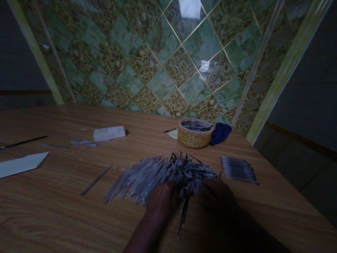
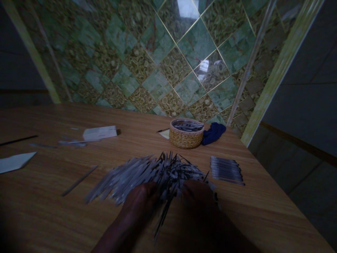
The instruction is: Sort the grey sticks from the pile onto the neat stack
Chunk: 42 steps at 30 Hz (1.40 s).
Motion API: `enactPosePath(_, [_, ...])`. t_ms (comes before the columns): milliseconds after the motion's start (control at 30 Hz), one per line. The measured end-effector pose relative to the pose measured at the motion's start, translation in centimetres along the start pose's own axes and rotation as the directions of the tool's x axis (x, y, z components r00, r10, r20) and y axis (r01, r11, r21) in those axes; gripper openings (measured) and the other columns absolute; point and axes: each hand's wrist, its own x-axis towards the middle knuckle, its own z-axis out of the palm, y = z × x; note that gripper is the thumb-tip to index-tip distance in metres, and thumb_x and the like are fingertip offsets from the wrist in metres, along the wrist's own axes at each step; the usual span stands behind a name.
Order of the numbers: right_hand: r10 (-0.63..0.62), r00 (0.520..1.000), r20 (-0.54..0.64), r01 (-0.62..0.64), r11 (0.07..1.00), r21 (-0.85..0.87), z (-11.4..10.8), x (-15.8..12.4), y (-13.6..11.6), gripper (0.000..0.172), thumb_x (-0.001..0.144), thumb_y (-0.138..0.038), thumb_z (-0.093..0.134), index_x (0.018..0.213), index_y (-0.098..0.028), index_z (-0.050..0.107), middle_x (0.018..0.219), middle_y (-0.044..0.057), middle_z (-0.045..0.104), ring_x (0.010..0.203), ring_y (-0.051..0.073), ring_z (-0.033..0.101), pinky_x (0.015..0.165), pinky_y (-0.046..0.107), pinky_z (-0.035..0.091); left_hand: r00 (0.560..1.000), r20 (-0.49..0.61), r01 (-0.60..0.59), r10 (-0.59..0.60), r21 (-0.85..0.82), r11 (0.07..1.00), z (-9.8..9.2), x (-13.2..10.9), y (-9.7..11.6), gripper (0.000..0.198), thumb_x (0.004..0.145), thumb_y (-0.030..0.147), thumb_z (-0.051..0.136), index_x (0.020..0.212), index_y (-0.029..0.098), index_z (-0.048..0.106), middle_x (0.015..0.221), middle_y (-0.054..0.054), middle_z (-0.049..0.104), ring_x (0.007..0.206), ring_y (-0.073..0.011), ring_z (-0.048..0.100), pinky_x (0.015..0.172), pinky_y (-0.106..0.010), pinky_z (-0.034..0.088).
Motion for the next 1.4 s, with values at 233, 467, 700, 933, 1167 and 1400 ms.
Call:
enactPosePath(233, [0.039, 0.999, -0.001, -0.039, 0.989, 0.142, 0.1, -0.2, -0.5, 0.029, 0.083, -0.034, 0.041, 0.087, -0.020, 0.065, 0.088, 0.006, 0.069, 0.079, 0.019, 0.062, 0.070, 0.027, 0.043, 0.998, 0.061, 0.029, -0.031, 0.037, 0.999, -0.3, 0.4, -0.6, 0.014, 0.072, 0.013, 0.048, 0.070, 0.018, 0.061, 0.069, -0.009, 0.066, 0.070, -0.0244, 0.062, 0.054, -0.028, 0.034])
enactPosePath(467, [0.040, 0.998, -0.038, -0.032, 0.979, 0.202, 0.5, -0.4, -0.5, 0.030, 0.080, -0.030, 0.045, 0.100, -0.019, 0.066, 0.102, 0.008, 0.068, 0.092, 0.022, 0.062, 0.082, 0.033, 0.045, 0.992, 0.124, -0.022, 0.007, 0.113, 0.993, 0.0, 0.5, -0.7, 0.016, 0.071, 0.016, 0.048, 0.073, 0.018, 0.064, 0.076, -0.012, 0.068, 0.075, -0.0277, 0.063, 0.058, -0.031, 0.039])
enactPosePath(700, [0.086, 0.995, -0.043, -0.075, 0.976, 0.204, 1.1, -0.6, -0.3, 0.031, 0.079, -0.027, 0.047, 0.105, -0.021, 0.063, 0.105, 0.007, 0.067, 0.094, 0.021, 0.061, 0.082, 0.033, 0.045, 0.993, 0.112, -0.044, 0.023, 0.183, 0.982, 0.2, 0.2, 0.2, 0.020, 0.070, 0.015, 0.051, 0.085, 0.018, 0.064, 0.088, -0.011, 0.067, 0.082, -0.0259, 0.061, 0.065, -0.031, 0.042])
enactPosePath(933, [-0.100, 0.993, 0.067, 0.103, 0.994, -0.034, 0.7, -0.7, -0.8, 0.020, 0.081, -0.028, 0.046, 0.087, -0.022, 0.064, 0.081, 0.004, 0.068, 0.075, 0.019, 0.059, 0.067, 0.029, 0.040, 0.996, 0.076, -0.062, 0.049, 0.187, 0.980, 0.4, 0.1, 0.2, 0.023, 0.068, 0.012, 0.050, 0.088, 0.016, 0.061, 0.090, -0.013, 0.066, 0.087, -0.0275, 0.059, 0.067, -0.033, 0.042])
enactPosePath(1167, [-0.277, 0.952, 0.134, 0.296, 0.943, -0.153, 1.1, -0.9, -1.1, 0.019, 0.085, -0.029, 0.044, 0.077, -0.021, 0.059, 0.075, 0.002, 0.062, 0.072, 0.016, 0.053, 0.069, 0.029, 0.034, 0.997, 0.066, -0.039, 0.029, 0.155, 0.987, 0.5, 0.5, -0.7, 0.017, 0.068, 0.014, 0.049, 0.082, 0.017, 0.058, 0.082, -0.011, 0.066, 0.079, -0.0250, 0.061, 0.060, -0.029, 0.038])
enactPosePath(1400, [-0.259, 0.960, 0.103, 0.270, 0.956, -0.112, 1.3, -1.3, -1.4, 0.020, 0.086, -0.026, 0.042, 0.077, -0.020, 0.058, 0.075, 0.002, 0.061, 0.070, 0.015, 0.051, 0.069, 0.027, 0.032, 0.998, 0.013, 0.054, -0.056, 0.110, 0.992, -1.4, 0.7, -2.7, 0.010, 0.071, 0.017, 0.048, 0.069, 0.019, 0.057, 0.067, -0.004, 0.062, 0.064, -0.0184, 0.059, 0.052, -0.025, 0.030])
